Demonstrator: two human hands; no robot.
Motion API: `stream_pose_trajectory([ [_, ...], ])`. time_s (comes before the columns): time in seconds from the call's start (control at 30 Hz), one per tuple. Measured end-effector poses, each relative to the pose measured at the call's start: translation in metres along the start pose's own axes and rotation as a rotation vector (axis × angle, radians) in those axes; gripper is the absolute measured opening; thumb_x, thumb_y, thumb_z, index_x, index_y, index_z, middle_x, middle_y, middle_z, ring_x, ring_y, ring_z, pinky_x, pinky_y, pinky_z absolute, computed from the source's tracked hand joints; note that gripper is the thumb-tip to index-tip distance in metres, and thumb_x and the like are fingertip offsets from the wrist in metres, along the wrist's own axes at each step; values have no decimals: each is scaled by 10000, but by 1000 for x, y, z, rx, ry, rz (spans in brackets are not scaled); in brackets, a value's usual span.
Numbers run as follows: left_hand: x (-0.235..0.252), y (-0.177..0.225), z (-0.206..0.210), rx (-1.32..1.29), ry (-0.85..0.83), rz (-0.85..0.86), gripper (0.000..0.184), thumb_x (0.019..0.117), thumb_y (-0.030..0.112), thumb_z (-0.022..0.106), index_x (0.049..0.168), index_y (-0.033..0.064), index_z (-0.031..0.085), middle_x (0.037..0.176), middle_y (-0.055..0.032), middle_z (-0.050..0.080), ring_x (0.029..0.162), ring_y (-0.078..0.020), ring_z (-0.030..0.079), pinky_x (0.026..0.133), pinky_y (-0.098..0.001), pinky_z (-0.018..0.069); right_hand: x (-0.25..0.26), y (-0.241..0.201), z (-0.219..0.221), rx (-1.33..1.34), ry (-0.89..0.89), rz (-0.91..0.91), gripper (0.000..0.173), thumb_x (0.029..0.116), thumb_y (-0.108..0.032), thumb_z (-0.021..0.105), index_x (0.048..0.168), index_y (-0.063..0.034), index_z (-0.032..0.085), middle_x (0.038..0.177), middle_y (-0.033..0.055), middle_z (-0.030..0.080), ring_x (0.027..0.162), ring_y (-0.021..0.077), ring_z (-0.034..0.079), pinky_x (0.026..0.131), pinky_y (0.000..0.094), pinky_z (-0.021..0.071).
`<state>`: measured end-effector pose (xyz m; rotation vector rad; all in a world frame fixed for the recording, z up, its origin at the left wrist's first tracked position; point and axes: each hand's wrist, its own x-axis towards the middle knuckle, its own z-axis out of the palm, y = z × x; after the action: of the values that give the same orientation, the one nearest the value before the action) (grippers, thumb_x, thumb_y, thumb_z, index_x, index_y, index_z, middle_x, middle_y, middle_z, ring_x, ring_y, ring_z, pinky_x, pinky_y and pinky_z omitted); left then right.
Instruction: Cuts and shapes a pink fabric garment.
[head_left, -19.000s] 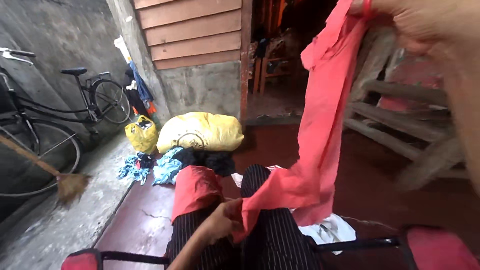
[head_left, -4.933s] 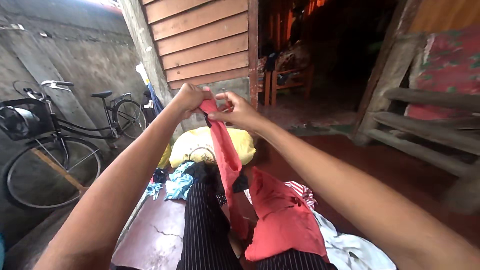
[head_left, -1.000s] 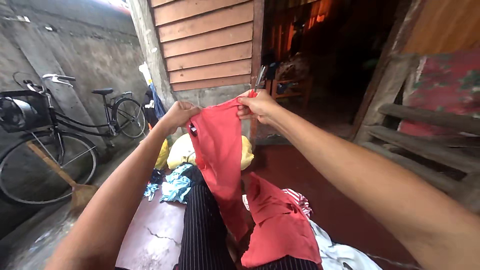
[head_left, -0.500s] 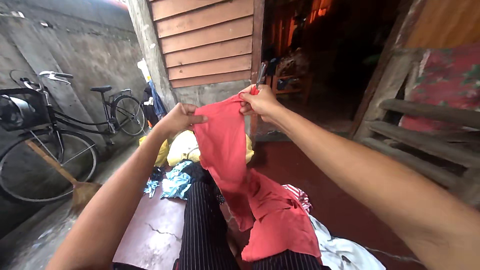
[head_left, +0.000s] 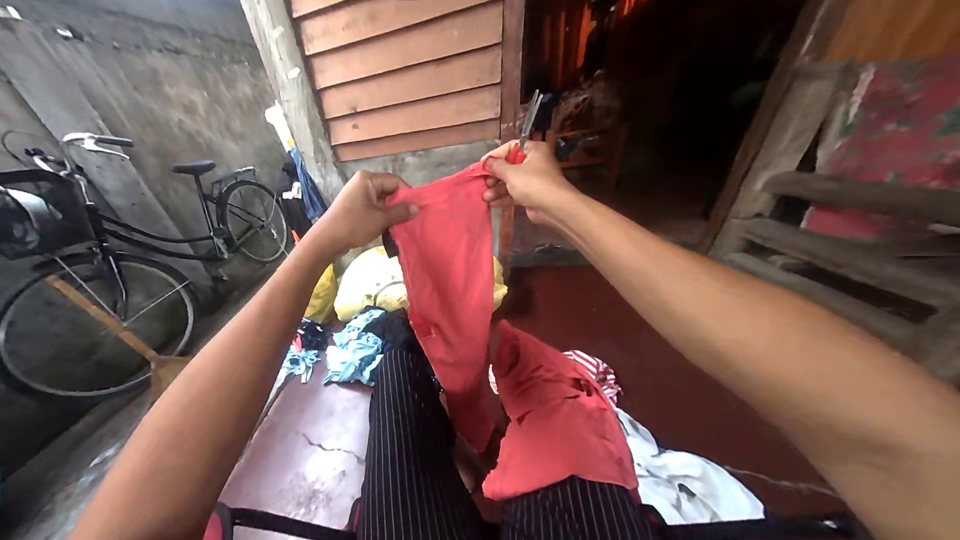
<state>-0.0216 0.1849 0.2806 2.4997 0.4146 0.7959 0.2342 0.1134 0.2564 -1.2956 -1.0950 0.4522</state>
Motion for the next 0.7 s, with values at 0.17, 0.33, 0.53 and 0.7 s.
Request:
stream_pose_trajectory([
  [0.17, 6, 4, -3, 46, 41, -51, 80, 961, 89, 692, 989, 15, 696, 816, -47, 700, 683, -78, 658, 662, -267, 573, -1, 0, -5, 27, -10, -1, 177, 1040, -109, 569, 1190, -24, 612, 905, 114, 668, 648, 164, 689, 609, 314, 617],
  [0.33, 4, 14, 5, -100, 76, -140, 82, 966, 83, 684, 990, 5, 673, 832, -46, 707, 688, -89, 683, 653, -270, 602, -1, 0, -5, 77, -15, 0, 195, 1035, -68, 551, 1218, -36, 612, 969, 124, 682, 709, 185, 708, 645, 329, 624],
  [0.53, 12, 28, 17, -109, 170, -231, 103, 958, 97, 696, 948, 2, 655, 782, -65, 703, 632, -119, 690, 608, -299, 616, -2, 3, -1, 60, -100, -76, 292, 1038, -105, 564, 1325, -54, 566, 1135, 138, 673, 951, 219, 707, 792, 379, 596],
  [0.7, 19, 23, 17, -25, 292, -325, 113, 940, 104, 696, 903, 12, 643, 794, -89, 696, 637, -154, 685, 617, -340, 605, -53, 5, 30, -50, -140, -170, 273, 1075, -229, 515, 1239, -34, 610, 983, 128, 666, 816, 218, 697, 725, 411, 607],
])
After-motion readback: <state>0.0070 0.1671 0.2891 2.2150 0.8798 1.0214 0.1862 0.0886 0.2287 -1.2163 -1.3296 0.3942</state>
